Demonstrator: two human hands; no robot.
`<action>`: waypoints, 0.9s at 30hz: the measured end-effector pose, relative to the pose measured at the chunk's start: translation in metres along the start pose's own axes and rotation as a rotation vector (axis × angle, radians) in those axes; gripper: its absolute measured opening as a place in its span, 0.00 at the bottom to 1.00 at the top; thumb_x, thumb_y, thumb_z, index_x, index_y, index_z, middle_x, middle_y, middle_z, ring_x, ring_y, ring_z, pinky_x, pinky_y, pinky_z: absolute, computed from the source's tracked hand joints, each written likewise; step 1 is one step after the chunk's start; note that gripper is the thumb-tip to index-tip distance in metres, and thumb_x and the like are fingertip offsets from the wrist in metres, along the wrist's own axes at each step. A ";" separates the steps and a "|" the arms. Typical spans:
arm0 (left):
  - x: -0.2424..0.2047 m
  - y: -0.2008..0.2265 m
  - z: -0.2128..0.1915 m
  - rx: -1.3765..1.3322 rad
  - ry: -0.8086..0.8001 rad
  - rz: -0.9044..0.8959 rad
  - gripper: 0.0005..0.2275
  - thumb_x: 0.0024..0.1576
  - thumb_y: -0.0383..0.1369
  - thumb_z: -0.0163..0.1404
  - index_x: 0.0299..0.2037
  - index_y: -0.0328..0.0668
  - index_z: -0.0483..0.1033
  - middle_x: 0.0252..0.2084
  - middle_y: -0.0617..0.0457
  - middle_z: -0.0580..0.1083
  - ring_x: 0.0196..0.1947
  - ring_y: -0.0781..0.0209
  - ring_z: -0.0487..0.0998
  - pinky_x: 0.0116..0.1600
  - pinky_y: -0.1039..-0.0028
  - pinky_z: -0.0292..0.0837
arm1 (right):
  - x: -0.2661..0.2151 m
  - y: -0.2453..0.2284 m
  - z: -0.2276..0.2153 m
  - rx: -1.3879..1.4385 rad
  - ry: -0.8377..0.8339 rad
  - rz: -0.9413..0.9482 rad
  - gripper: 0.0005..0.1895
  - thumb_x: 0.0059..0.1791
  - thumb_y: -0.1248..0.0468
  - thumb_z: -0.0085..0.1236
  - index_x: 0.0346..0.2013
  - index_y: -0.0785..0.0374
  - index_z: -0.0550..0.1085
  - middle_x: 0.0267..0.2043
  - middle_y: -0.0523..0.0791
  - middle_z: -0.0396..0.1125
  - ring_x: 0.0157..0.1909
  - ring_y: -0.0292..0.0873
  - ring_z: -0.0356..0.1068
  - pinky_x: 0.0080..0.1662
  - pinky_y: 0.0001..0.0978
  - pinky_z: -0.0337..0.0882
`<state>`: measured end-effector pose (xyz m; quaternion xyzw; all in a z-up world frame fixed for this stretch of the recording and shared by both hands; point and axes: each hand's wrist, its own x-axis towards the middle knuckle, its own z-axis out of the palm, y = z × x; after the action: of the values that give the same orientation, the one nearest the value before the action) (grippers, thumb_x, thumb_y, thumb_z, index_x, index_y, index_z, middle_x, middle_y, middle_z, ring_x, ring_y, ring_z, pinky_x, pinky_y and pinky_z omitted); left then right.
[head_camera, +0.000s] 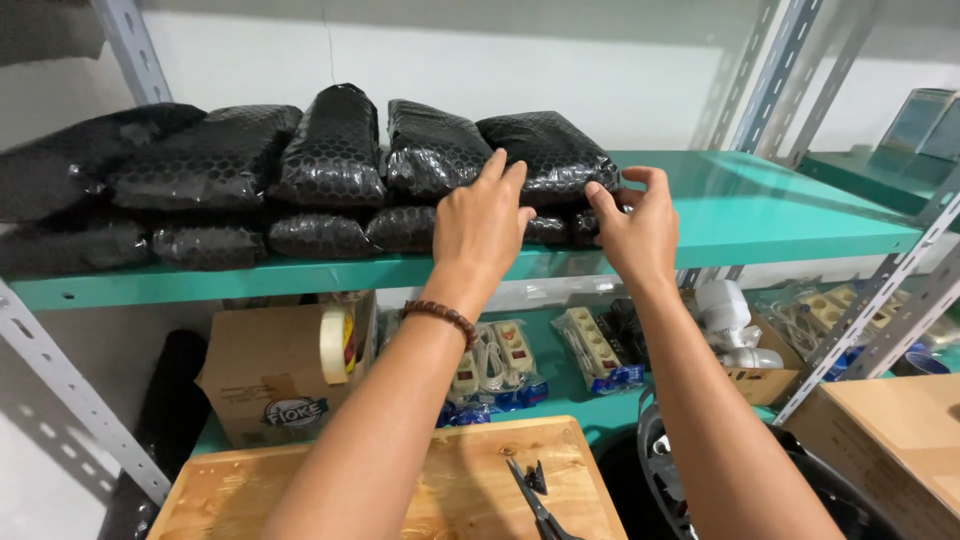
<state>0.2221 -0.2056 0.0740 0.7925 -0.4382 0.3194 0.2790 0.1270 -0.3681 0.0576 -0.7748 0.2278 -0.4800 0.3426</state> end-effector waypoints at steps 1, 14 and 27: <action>-0.005 0.003 -0.007 0.002 0.001 -0.001 0.23 0.55 0.35 0.61 0.60 0.40 0.74 0.67 0.41 0.69 0.37 0.31 0.82 0.43 0.45 0.81 | -0.005 -0.005 -0.002 0.002 -0.001 -0.001 0.28 0.51 0.50 0.63 0.60 0.59 0.66 0.45 0.47 0.76 0.24 0.43 0.76 0.33 0.33 0.75; -0.153 -0.008 -0.020 -0.371 0.076 -0.048 0.14 0.60 0.36 0.50 0.55 0.53 0.77 0.58 0.51 0.76 0.57 0.47 0.79 0.54 0.56 0.78 | -0.159 0.000 0.053 0.352 -0.083 -0.261 0.08 0.54 0.74 0.58 0.48 0.69 0.73 0.44 0.55 0.71 0.48 0.52 0.74 0.43 0.39 0.74; -0.345 -0.107 -0.155 -0.374 0.178 -0.306 0.05 0.57 0.29 0.53 0.39 0.40 0.82 0.39 0.53 0.82 0.40 0.57 0.83 0.46 0.69 0.77 | -0.351 -0.083 0.151 0.452 -0.643 -0.101 0.05 0.48 0.66 0.59 0.33 0.61 0.81 0.32 0.41 0.79 0.33 0.33 0.75 0.39 0.26 0.76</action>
<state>0.1334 0.1336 -0.1032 0.7529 -0.3384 0.2552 0.5034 0.1122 -0.0263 -0.1326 -0.8009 -0.0409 -0.2670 0.5344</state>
